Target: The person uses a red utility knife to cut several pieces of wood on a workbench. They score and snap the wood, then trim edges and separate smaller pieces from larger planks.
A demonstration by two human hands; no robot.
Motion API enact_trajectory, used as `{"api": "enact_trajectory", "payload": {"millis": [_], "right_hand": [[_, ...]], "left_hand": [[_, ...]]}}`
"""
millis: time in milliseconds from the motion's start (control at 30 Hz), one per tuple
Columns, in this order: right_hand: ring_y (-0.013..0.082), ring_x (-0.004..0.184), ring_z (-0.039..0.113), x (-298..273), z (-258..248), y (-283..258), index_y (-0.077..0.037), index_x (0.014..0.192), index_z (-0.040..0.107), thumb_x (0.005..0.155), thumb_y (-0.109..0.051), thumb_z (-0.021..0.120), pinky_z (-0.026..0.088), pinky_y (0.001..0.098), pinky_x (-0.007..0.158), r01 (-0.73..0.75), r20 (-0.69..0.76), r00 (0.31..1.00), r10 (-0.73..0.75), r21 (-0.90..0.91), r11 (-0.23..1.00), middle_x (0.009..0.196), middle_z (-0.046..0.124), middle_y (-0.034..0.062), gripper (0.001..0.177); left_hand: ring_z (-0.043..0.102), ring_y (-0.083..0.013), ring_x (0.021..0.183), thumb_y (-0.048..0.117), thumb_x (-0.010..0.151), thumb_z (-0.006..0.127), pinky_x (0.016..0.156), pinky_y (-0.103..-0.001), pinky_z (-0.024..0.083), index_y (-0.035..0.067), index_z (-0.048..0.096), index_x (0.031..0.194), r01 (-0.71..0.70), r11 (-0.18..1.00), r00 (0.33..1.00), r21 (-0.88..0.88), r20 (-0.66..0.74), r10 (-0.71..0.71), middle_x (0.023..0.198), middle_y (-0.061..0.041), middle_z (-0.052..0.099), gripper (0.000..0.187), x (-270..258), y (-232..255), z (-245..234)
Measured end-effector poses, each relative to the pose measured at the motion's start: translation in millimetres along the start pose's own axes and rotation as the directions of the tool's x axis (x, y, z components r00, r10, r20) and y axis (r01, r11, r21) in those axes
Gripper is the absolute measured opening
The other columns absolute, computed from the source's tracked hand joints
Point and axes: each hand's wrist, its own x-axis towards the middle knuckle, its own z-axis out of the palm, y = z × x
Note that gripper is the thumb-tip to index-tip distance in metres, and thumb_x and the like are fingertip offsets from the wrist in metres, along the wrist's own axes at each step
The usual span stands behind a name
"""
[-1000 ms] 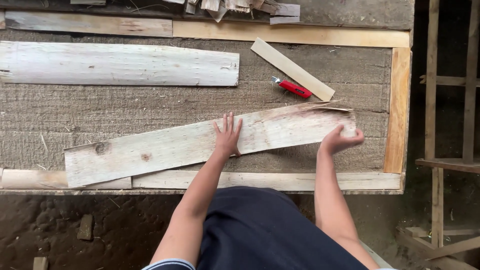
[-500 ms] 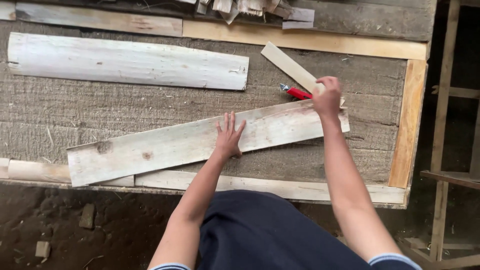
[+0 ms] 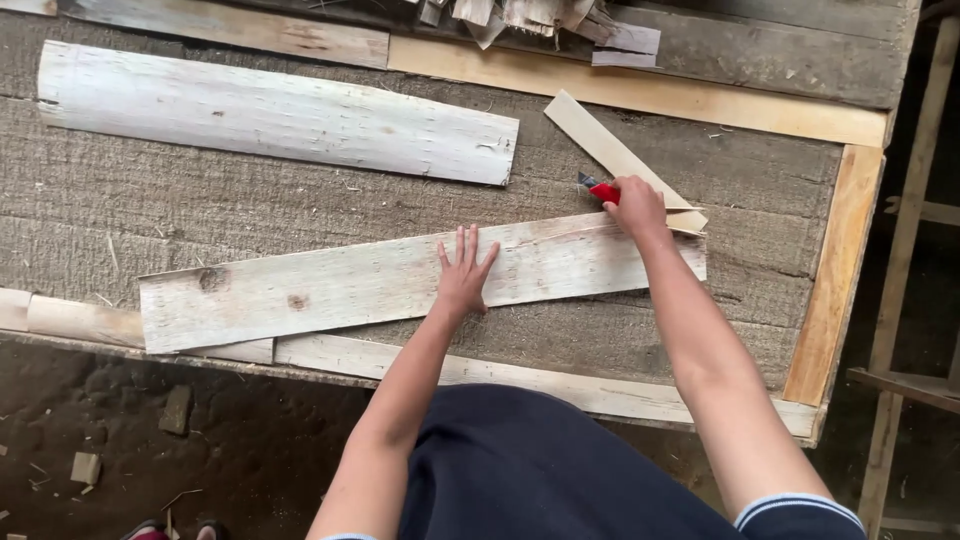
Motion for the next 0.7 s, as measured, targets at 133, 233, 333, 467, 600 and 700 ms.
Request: {"api": "enact_trajectory", "payload": {"millis": [133,233,333,467,600,700], "right_hand": [[0.0403,0.095,0.069,-5.3,-3.5,-15.0,-0.007,0.120,0.068,0.094,-0.023,0.073,0.056,0.0547,0.081,0.174,-0.404,0.907,-0.118,0.104,0.979,0.106,0.065,0.0172,0.031],[0.0525,0.091,0.062,-25.2,-24.7,-44.7,0.005,0.125,0.056,0.102,-0.020,0.053,0.055,0.0627,0.076,0.319,-0.539,0.840,-0.070,0.385,0.866,0.108,0.055,0.0276,0.035],[0.0547,0.095,0.062,-61.7,-33.0,-78.0,-0.001,0.127,0.057,0.107,-0.035,0.041,0.049,0.0633,0.079,0.263,-0.313,0.945,-0.091,0.570,0.778,0.101,0.059,0.0288,0.042],[0.0406,0.075,0.071,-115.6,1.7,-106.5,-0.005,0.114,0.062,0.107,-0.042,0.037,0.057,0.0534,0.071,-0.093,0.170,0.986,0.003,0.524,0.847,0.086,0.071,0.0252,0.045],[0.0283,0.051,0.072,-145.2,24.3,-115.3,-0.006,0.116,0.053,0.104,-0.041,0.044,0.062,0.0443,0.056,-0.192,0.273,0.960,0.053,0.515,0.836,0.085,0.072,0.0210,0.038],[0.0313,0.054,0.072,-167.0,2.3,-132.5,-0.003,0.116,0.055,0.106,-0.040,0.039,0.063,0.0497,0.063,-0.208,0.322,0.945,0.052,0.472,0.857,0.082,0.072,0.0211,0.042]], "left_hand": [[-0.001,-0.0448,0.157,0.047,0.053,0.098,0.118,-0.074,0.014,0.029,0.017,0.165,-0.001,1.000,1.000,-0.020,0.004,0.001,0.171,-0.024,-0.002,0.139,3.8,-0.8,3.2],[-0.003,-0.0460,0.157,0.047,0.054,0.098,0.117,-0.076,0.014,0.026,0.014,0.165,-0.008,0.999,1.000,-0.037,0.025,0.009,0.170,-0.025,-0.006,0.141,7.3,6.0,12.7],[-0.005,-0.0451,0.157,0.034,0.053,0.099,0.115,-0.080,0.014,0.017,0.014,0.165,-0.031,0.999,0.999,-0.021,0.018,0.032,0.172,-0.016,-0.008,0.141,19.0,11.3,32.4],[-0.003,-0.0476,0.156,0.027,0.058,0.096,0.110,-0.086,0.017,0.027,0.016,0.165,-0.054,0.998,0.999,-0.040,-0.008,0.054,0.173,-0.008,-0.009,0.134,18.8,21.1,33.7],[-0.003,-0.0484,0.156,0.022,0.070,0.090,0.107,-0.086,0.025,0.033,0.020,0.164,-0.045,0.994,0.999,-0.096,-0.020,0.043,0.174,0.000,-0.007,0.117,31.2,25.0,54.6],[-0.004,-0.0494,0.155,0.021,0.071,0.091,0.106,-0.087,0.028,0.033,0.022,0.164,-0.034,0.992,0.999,-0.118,0.023,0.037,0.173,0.003,-0.007,0.116,34.7,25.5,55.8]]}}
